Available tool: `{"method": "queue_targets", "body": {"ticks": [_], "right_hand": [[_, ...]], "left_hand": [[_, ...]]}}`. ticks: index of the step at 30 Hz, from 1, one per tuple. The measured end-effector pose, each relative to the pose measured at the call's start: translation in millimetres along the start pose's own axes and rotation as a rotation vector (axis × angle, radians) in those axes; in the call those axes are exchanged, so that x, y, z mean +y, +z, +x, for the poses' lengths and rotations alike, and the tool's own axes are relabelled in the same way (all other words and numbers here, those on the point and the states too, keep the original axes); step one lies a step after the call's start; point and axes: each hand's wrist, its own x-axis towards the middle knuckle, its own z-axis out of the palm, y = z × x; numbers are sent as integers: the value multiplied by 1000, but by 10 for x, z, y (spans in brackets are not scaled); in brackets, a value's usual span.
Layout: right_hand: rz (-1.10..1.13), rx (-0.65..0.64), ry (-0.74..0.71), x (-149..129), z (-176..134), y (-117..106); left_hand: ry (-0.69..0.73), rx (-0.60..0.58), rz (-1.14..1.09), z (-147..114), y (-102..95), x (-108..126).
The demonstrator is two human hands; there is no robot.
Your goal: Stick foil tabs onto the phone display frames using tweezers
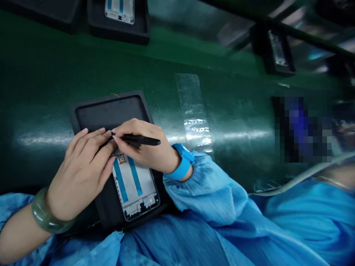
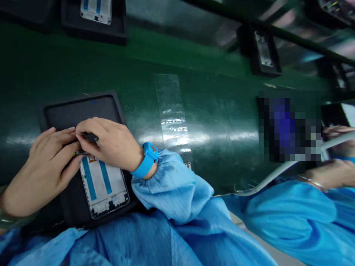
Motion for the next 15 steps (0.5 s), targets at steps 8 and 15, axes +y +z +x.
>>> {"method": "queue_targets", "body": {"ticks": [8, 15], "right_hand": [[62, 77, 108, 14, -22, -44], [-117, 58, 7, -17, -29, -17]], "left_hand": [[3, 9, 13, 5, 0, 23], [14, 9, 31, 3, 11, 21]]}}
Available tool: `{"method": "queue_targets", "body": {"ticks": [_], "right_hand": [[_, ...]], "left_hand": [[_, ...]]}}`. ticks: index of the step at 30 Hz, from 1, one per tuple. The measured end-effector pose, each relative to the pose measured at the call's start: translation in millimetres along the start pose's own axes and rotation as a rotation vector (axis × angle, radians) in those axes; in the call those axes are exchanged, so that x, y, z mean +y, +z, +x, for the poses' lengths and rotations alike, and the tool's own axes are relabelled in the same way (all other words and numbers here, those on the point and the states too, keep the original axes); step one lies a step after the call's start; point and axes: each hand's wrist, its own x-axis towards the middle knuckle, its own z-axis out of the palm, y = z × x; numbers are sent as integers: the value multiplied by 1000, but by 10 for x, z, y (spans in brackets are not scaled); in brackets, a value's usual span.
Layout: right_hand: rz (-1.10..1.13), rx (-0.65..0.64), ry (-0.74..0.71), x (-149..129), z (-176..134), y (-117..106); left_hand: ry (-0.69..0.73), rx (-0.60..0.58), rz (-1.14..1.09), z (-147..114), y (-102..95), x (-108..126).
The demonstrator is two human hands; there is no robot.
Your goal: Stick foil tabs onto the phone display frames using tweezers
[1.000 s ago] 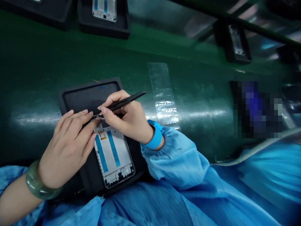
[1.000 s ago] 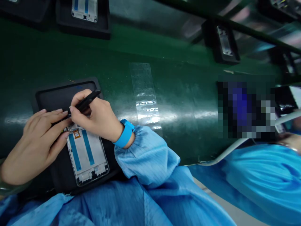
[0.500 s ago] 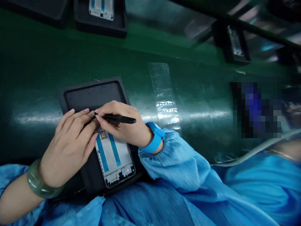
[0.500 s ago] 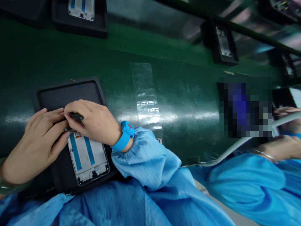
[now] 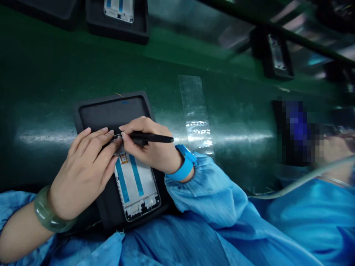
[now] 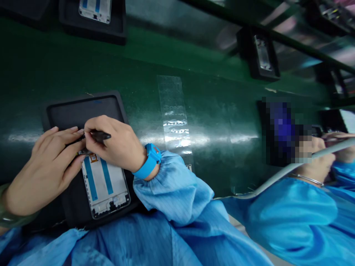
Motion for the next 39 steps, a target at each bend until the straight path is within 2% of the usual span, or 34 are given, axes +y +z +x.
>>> {"method": "queue_targets", "body": {"ticks": [3, 7, 16, 21, 24, 30, 39], "right_hand": [[-74, -27, -51, -13, -2, 23], [-130, -22, -49, -26, -9, 55], [20, 27, 121, 28, 4, 17], [-2, 50, 88, 10, 6, 32], [9, 77, 118, 5, 22, 21], [112, 3, 166, 23, 43, -22], [46, -42, 145, -12, 33, 17]], "left_hand": [[-7, -8, -4, 8, -11, 9], [-7, -6, -4, 15, -22, 22], [-8, 13, 4, 19, 0, 25], [-8, 9, 5, 22, -12, 24], [-9, 5, 6, 20, -11, 28], [-13, 12, -3, 24, -4, 30], [-18, -1, -15, 32, -11, 25]]}}
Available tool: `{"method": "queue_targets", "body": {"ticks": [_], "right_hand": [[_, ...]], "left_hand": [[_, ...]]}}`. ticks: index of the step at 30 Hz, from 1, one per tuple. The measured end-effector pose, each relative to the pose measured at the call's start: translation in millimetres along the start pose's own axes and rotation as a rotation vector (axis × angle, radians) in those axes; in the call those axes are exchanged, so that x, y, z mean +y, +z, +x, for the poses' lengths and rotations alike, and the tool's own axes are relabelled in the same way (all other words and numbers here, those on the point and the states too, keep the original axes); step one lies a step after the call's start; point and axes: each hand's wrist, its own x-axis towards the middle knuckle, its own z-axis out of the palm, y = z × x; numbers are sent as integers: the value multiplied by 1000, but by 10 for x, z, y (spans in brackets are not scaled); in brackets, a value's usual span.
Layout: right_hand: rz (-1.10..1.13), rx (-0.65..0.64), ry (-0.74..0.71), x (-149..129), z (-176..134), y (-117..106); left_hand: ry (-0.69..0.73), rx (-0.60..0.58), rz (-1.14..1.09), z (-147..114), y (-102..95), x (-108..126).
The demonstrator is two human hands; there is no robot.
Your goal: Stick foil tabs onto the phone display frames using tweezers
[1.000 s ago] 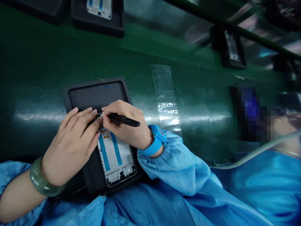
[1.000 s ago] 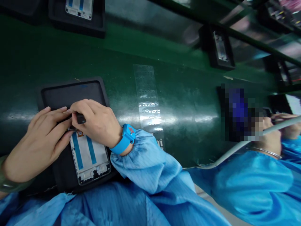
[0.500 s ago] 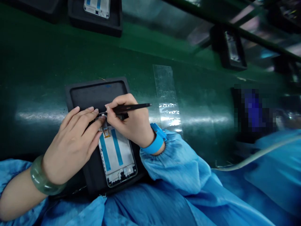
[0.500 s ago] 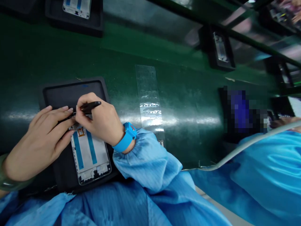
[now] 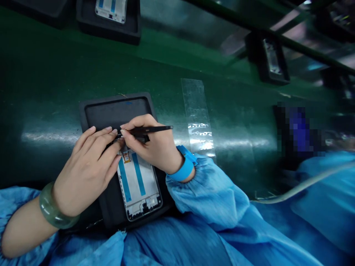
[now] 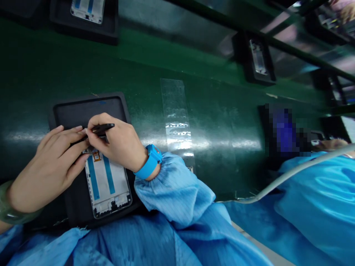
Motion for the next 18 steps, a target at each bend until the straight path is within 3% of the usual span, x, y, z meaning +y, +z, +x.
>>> {"method": "queue_targets", "body": {"ticks": [9, 13, 18], "right_hand": [[-5, 54, -38, -11, 6, 10], [-27, 116, 12, -27, 5, 20], [33, 72, 21, -10, 14, -16]], "left_hand": [[11, -4, 8, -7, 4, -6], [16, 9, 21, -13, 0, -8], [10, 8, 19, -16, -1, 1]]}}
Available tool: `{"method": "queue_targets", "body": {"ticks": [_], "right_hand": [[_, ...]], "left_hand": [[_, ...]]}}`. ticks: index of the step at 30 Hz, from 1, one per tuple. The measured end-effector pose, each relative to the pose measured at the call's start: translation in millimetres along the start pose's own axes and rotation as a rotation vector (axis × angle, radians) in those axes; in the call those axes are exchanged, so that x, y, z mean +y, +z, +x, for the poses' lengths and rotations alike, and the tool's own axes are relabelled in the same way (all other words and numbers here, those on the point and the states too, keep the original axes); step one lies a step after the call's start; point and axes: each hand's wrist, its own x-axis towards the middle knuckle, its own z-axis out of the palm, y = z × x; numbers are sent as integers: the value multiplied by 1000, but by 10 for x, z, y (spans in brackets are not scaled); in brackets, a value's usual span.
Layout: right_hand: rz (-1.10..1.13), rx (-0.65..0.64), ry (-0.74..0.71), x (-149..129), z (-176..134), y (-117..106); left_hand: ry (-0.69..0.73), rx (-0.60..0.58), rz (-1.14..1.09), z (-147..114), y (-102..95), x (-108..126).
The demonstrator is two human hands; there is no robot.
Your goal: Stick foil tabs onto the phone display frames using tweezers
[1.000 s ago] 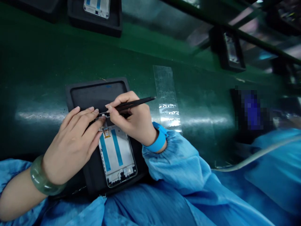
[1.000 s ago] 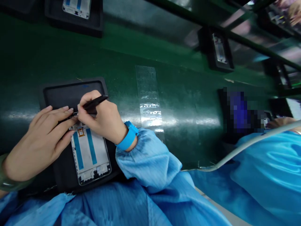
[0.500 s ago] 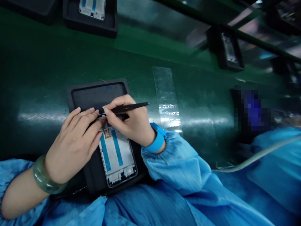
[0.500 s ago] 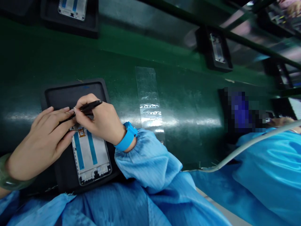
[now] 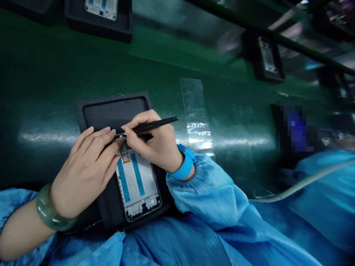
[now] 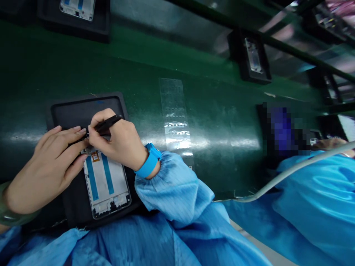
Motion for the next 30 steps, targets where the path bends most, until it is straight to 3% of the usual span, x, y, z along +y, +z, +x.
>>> {"method": "queue_targets", "body": {"ticks": [15, 21, 26, 30], "right_hand": [[-54, -79, -93, 11, -15, 42], [43, -47, 14, 47, -2, 65], [283, 198, 182, 113, -10, 69], [304, 378, 168, -27, -71, -185]], "left_hand": [[-5, -21, 5, 0, -1, -8], [22, -8, -22, -14, 20, -61], [20, -45, -72, 55, 37, -195], [13, -18, -132, 36, -55, -345]]}}
